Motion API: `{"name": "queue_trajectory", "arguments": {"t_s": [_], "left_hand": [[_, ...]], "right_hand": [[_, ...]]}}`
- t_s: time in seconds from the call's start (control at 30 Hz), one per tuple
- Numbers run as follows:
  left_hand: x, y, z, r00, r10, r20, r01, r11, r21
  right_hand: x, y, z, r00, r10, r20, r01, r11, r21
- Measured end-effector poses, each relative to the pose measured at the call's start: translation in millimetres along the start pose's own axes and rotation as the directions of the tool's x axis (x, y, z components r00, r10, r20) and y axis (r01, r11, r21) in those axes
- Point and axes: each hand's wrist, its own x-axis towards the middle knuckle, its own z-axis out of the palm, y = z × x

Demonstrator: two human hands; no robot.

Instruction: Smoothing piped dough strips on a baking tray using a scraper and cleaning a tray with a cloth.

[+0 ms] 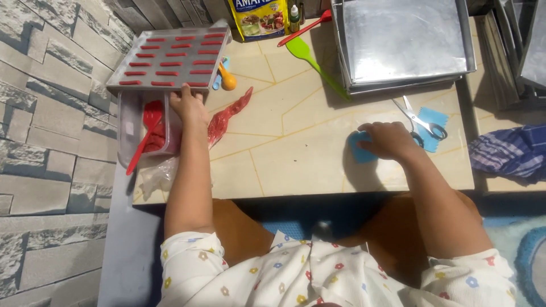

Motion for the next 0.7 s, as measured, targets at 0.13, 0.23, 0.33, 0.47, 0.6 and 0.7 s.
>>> {"name": "queue_trajectory", "arguments": {"t_s": [0.13,0.23,0.33,0.47,0.6,0.7], "left_hand": [[17,-7,-7,0.999,-0.028,0.039,0.028,1.0,0.005],[10,4,-4,0.993,-0.063,0.104,0.064,0.998,-0.011],[15,6,-8,0.978,-0.079,0.193,0.089,0.995,-0.046],[49,-15,-27,0.947,-0.116,0.299,0.131,0.991,-0.03],[50,-20,-28,0.925,-0.165,0.343,0.16,0.986,0.046],[46,-18,-28,0.923,-0.21,0.323,0.197,0.978,0.071]], "right_hand": [[3,1,1,1.0,-0.005,0.0,0.005,0.999,-0.033],[2,-2,-1,1.0,0.006,-0.006,-0.006,1.0,-0.029],[4,-1,0,1.0,-0.007,-0.013,0.007,0.999,-0.05],[-2,-7,-9,1.0,-0.009,-0.024,0.008,1.0,-0.026],[-6,-11,-17,0.995,0.021,-0.094,-0.008,0.991,0.131],[-9,-11,-16,0.984,0.04,-0.171,0.001,0.973,0.233]]}}
